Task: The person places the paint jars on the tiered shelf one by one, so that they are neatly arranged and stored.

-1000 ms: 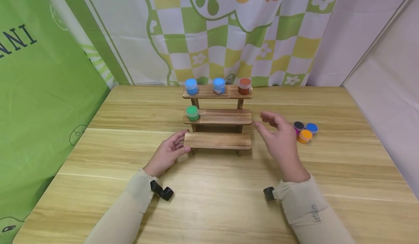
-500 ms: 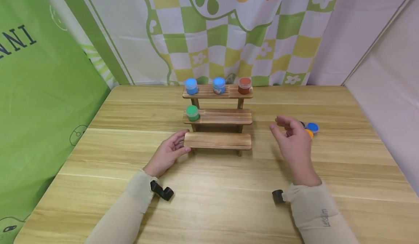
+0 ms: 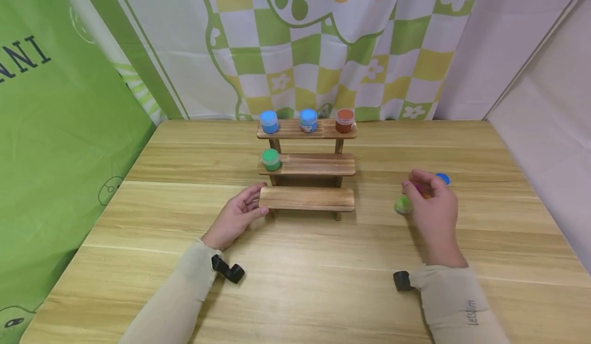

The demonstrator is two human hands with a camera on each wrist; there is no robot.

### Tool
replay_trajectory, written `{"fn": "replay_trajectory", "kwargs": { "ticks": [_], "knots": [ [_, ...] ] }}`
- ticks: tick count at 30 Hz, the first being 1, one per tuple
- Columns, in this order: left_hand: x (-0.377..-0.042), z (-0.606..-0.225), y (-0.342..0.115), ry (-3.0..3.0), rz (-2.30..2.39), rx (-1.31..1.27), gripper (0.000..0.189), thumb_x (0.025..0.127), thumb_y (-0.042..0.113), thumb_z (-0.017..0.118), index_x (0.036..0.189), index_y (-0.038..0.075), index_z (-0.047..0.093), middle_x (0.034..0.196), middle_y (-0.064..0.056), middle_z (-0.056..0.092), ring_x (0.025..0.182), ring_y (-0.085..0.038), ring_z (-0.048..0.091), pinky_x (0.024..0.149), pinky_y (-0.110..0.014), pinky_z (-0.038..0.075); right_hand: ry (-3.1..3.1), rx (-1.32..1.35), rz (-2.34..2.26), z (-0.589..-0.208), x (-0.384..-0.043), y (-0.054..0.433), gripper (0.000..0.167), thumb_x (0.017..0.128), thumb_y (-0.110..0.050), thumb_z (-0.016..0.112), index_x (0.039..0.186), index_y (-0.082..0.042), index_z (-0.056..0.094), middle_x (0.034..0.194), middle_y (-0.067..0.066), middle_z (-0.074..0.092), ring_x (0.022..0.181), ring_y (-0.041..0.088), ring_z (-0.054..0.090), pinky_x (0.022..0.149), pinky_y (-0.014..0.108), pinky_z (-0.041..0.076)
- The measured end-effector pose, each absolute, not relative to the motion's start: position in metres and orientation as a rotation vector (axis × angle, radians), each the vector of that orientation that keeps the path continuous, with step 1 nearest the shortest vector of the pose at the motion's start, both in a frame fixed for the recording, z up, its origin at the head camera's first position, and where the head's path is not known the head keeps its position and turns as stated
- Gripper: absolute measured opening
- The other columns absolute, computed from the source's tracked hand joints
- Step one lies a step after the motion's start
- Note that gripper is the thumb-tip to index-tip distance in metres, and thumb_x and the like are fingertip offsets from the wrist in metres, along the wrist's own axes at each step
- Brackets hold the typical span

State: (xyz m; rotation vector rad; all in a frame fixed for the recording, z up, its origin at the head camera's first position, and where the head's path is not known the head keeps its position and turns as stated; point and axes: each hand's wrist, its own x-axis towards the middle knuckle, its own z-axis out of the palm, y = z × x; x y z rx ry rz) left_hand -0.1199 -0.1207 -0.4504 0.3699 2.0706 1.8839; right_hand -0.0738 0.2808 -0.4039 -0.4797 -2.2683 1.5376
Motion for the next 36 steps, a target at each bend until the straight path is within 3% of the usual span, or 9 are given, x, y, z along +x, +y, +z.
{"fn": "replay_trajectory", "kwargs": {
  "ticks": [7, 14, 21, 36],
  "knots": [
    [-0.120, -0.450, -0.120, 2.062, 1.894, 0.372, 0.065, 0.094, 0.010, 0.071, 0.152, 0.012, 0.042, 0.142, -0.011, 0.056, 0.124, -0.028, 0.059, 0.101, -0.030, 0.051, -2.227, -0.765, 1.576, -0.403, -0.068, 0.296, 0.040, 0.096, -0.029, 0.070, 0.132, -0.014, 0.065, 0.109, -0.021, 0.065, 0.111, 0.000, 0.054, 0.096, 0.006, 0.039],
    [-0.120, -0.450, -0.121, 2.068, 1.887, 0.365, 0.066, 0.094, 0.012, 0.072, 0.152, 0.012, 0.042, 0.142, -0.010, 0.056, 0.124, -0.026, 0.059, 0.101, -0.029, 0.051, -1.978, -0.817, 1.763, -0.408, -0.069, 0.301, 0.036, 0.092, -0.018, 0.076, 0.126, -0.011, 0.069, 0.109, -0.011, 0.068, 0.099, 0.003, 0.053, 0.079, 0.008, 0.040],
    [-0.120, -0.447, -0.122, 2.088, 1.867, 0.361, 0.066, 0.094, 0.013, 0.073, 0.152, 0.014, 0.042, 0.142, -0.009, 0.056, 0.124, -0.026, 0.059, 0.100, -0.029, 0.052, -1.825, -0.928, 1.875, -0.413, -0.071, 0.307, 0.039, 0.088, -0.014, 0.079, 0.125, -0.011, 0.068, 0.110, -0.009, 0.065, 0.095, 0.005, 0.055, 0.071, 0.005, 0.049],
    [-0.120, -0.448, -0.122, 2.070, 1.878, 0.371, 0.066, 0.094, 0.012, 0.072, 0.152, 0.014, 0.041, 0.143, -0.010, 0.055, 0.124, -0.026, 0.059, 0.100, -0.030, 0.052, -2.096, -1.037, 1.694, -0.424, -0.071, 0.321, 0.036, 0.089, -0.017, 0.078, 0.123, -0.021, 0.065, 0.099, -0.015, 0.057, 0.093, 0.000, 0.053, 0.073, 0.002, 0.046]
  ]
}}
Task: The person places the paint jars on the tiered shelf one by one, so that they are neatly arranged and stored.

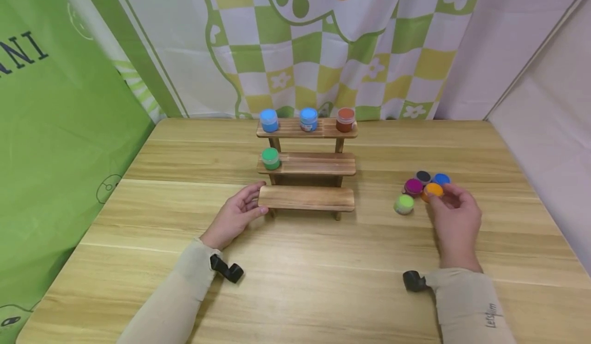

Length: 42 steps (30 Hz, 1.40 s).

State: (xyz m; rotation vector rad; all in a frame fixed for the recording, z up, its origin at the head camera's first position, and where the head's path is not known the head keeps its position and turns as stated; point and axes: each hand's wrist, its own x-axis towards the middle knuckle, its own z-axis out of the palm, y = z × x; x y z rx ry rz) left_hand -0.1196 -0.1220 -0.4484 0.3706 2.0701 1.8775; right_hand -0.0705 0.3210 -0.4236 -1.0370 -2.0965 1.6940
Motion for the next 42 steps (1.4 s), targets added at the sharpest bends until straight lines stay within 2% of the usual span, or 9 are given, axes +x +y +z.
{"fn": "replay_trajectory", "kwargs": {
  "ticks": [6, 13, 23, 34, 42],
  "knots": [
    [-0.1194, -0.4478, -0.1235, 2.075, 1.885, 0.365, 0.066, 0.094, 0.012, 0.072, 0.152, 0.014, 0.042, 0.141, -0.009, 0.057, 0.124, -0.026, 0.059, 0.100, -0.030, 0.052, -2.272, -1.010, 1.615, -0.4264, -0.0718, 0.3236, 0.054, 0.091, -0.025, 0.076, 0.140, -0.015, 0.056, 0.102, -0.016, 0.054, 0.093, -0.001, 0.052, 0.073, 0.002, 0.046],
    [-0.1203, -0.4516, -0.1217, 2.045, 1.904, 0.374, 0.066, 0.093, 0.010, 0.073, 0.151, 0.011, 0.042, 0.141, -0.011, 0.057, 0.123, -0.027, 0.060, 0.100, -0.031, 0.053, -2.366, -0.999, 1.567, -0.4295, -0.0692, 0.3287, 0.067, 0.090, -0.036, 0.076, 0.146, -0.010, 0.049, 0.102, -0.017, 0.052, 0.090, -0.003, 0.051, 0.071, 0.003, 0.047],
    [-0.1183, -0.4470, -0.1181, 2.126, 1.840, 0.318, 0.068, 0.095, 0.012, 0.070, 0.155, 0.011, 0.037, 0.145, -0.014, 0.052, 0.127, -0.028, 0.056, 0.106, -0.034, 0.048, -2.398, -0.983, 1.522, -0.4327, -0.0706, 0.3304, 0.072, 0.090, -0.039, 0.075, 0.147, -0.006, 0.048, 0.102, -0.015, 0.052, 0.090, -0.002, 0.051, 0.070, 0.003, 0.047],
    [-0.1169, -0.4475, -0.1175, 2.142, 1.864, 0.361, 0.062, 0.096, 0.014, 0.070, 0.152, 0.012, 0.043, 0.139, -0.010, 0.059, 0.124, -0.025, 0.059, 0.103, -0.029, 0.050, -2.446, -0.964, 1.494, -0.4326, -0.0705, 0.3307, 0.071, 0.092, -0.042, 0.071, 0.148, -0.005, 0.046, 0.109, -0.013, 0.052, 0.092, -0.002, 0.050, 0.072, 0.003, 0.048],
    [-0.1173, -0.4481, -0.1195, 2.120, 1.876, 0.369, 0.061, 0.095, 0.014, 0.070, 0.151, 0.010, 0.044, 0.140, -0.012, 0.059, 0.124, -0.026, 0.059, 0.102, -0.030, 0.051, -2.443, -0.926, 1.454, -0.4337, -0.0705, 0.3281, 0.068, 0.093, -0.040, 0.071, 0.145, -0.003, 0.049, 0.106, -0.011, 0.053, 0.087, -0.005, 0.052, 0.071, 0.003, 0.047]
  ]
}}
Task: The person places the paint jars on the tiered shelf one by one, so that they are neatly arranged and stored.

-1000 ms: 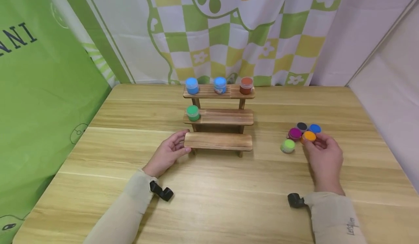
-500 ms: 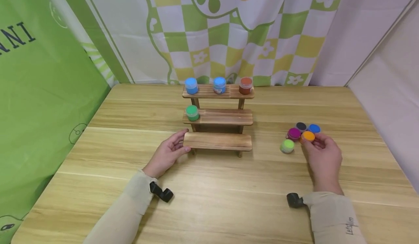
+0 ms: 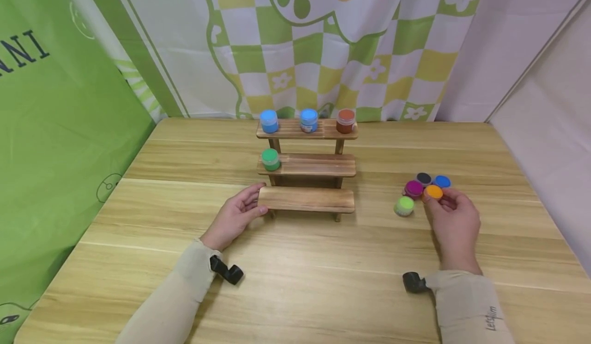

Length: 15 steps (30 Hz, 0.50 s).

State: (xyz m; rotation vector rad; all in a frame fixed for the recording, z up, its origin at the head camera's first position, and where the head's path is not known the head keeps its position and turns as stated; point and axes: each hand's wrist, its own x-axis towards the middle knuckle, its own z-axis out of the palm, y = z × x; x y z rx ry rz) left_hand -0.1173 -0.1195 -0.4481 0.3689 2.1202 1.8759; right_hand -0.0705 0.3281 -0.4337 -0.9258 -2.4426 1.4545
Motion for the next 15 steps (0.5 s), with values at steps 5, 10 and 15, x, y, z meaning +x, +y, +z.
{"fn": "replay_trajectory", "kwargs": {
  "ticks": [5, 10, 15],
  "knots": [
    [-0.1188, -0.4502, -0.1215, 2.108, 1.870, 0.373, 0.061, 0.095, 0.016, 0.072, 0.150, 0.012, 0.045, 0.139, -0.011, 0.060, 0.124, -0.026, 0.060, 0.101, -0.030, 0.051, -2.434, -0.942, 1.452, -0.4337, -0.0706, 0.3267, 0.066, 0.094, -0.040, 0.069, 0.146, -0.004, 0.049, 0.109, -0.010, 0.054, 0.089, -0.004, 0.053, 0.073, 0.003, 0.048],
    [-0.1183, -0.4491, -0.1224, 2.110, 1.845, 0.387, 0.063, 0.094, 0.018, 0.073, 0.150, 0.013, 0.045, 0.140, -0.010, 0.059, 0.125, -0.025, 0.059, 0.102, -0.031, 0.051, -2.387, -1.012, 1.479, -0.4325, -0.0713, 0.3270, 0.068, 0.092, -0.042, 0.071, 0.146, -0.007, 0.049, 0.106, -0.013, 0.053, 0.092, -0.002, 0.052, 0.074, 0.004, 0.046],
    [-0.1176, -0.4478, -0.1217, 2.123, 1.826, 0.392, 0.064, 0.093, 0.020, 0.074, 0.150, 0.013, 0.046, 0.139, -0.010, 0.059, 0.124, -0.025, 0.059, 0.103, -0.032, 0.050, -2.272, -1.065, 1.538, -0.4311, -0.0719, 0.3268, 0.060, 0.090, -0.041, 0.075, 0.139, -0.013, 0.055, 0.102, -0.015, 0.052, 0.091, -0.001, 0.051, 0.073, 0.003, 0.045]
  ]
}}
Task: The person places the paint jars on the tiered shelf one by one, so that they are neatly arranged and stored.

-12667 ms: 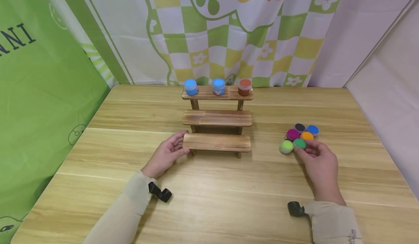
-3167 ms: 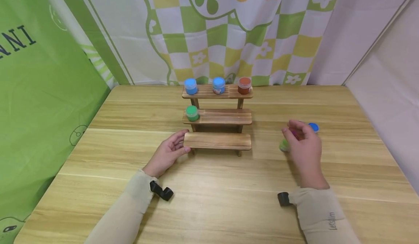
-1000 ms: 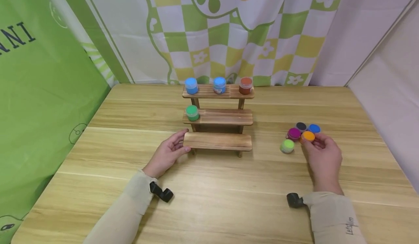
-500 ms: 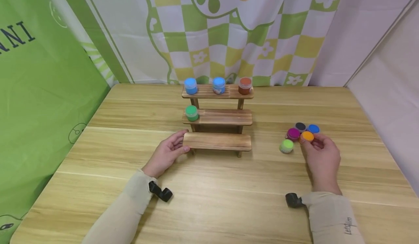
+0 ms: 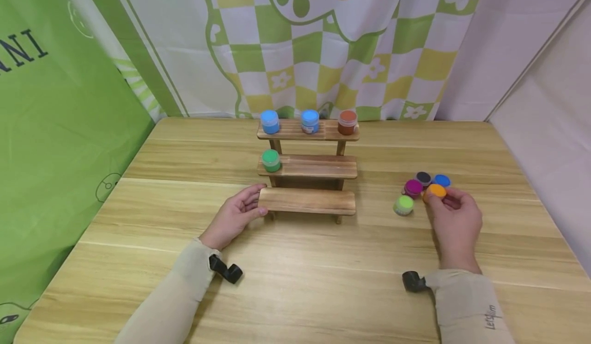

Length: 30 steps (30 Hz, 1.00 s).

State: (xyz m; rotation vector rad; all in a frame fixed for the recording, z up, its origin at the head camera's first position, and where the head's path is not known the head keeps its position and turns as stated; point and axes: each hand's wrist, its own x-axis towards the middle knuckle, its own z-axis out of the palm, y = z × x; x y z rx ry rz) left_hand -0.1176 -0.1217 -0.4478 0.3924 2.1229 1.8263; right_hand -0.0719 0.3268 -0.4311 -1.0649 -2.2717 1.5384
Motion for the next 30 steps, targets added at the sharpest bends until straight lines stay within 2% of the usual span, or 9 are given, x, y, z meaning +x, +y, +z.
{"fn": "replay_trajectory", "kwargs": {
  "ticks": [5, 8, 20, 30],
  "knots": [
    [-0.118, -0.448, -0.120, 2.105, 1.834, 0.396, 0.062, 0.093, 0.017, 0.074, 0.149, 0.011, 0.047, 0.138, -0.011, 0.060, 0.123, -0.025, 0.060, 0.101, -0.032, 0.052, -2.123, -1.076, 1.585, -0.430, -0.073, 0.327, 0.032, 0.088, -0.034, 0.078, 0.114, -0.026, 0.062, 0.100, -0.014, 0.054, 0.091, 0.000, 0.052, 0.072, 0.003, 0.045],
    [-0.118, -0.447, -0.120, 2.096, 1.839, 0.399, 0.062, 0.093, 0.015, 0.074, 0.148, 0.010, 0.047, 0.138, -0.011, 0.060, 0.122, -0.025, 0.061, 0.100, -0.032, 0.052, -2.018, -1.051, 1.616, -0.429, -0.072, 0.327, 0.024, 0.088, -0.027, 0.080, 0.105, -0.027, 0.062, 0.099, -0.013, 0.056, 0.090, 0.001, 0.053, 0.071, 0.003, 0.046],
    [-0.119, -0.448, -0.121, 2.093, 1.827, 0.409, 0.062, 0.092, 0.015, 0.075, 0.147, 0.011, 0.048, 0.137, -0.010, 0.060, 0.121, -0.025, 0.060, 0.100, -0.032, 0.052, -1.718, -0.748, 1.727, -0.426, -0.070, 0.313, 0.024, 0.086, -0.004, 0.078, 0.105, -0.013, 0.065, 0.106, -0.001, 0.062, 0.095, 0.009, 0.059, 0.081, 0.007, 0.050],
    [-0.119, -0.450, -0.121, 2.105, 1.810, 0.400, 0.063, 0.091, 0.019, 0.077, 0.147, 0.013, 0.048, 0.138, -0.009, 0.060, 0.122, -0.023, 0.060, 0.101, -0.033, 0.052, -1.780, -0.592, 1.723, -0.431, -0.070, 0.295, 0.024, 0.086, -0.002, 0.077, 0.106, -0.009, 0.067, 0.104, 0.001, 0.064, 0.091, 0.010, 0.061, 0.077, 0.008, 0.051]
  ]
}}
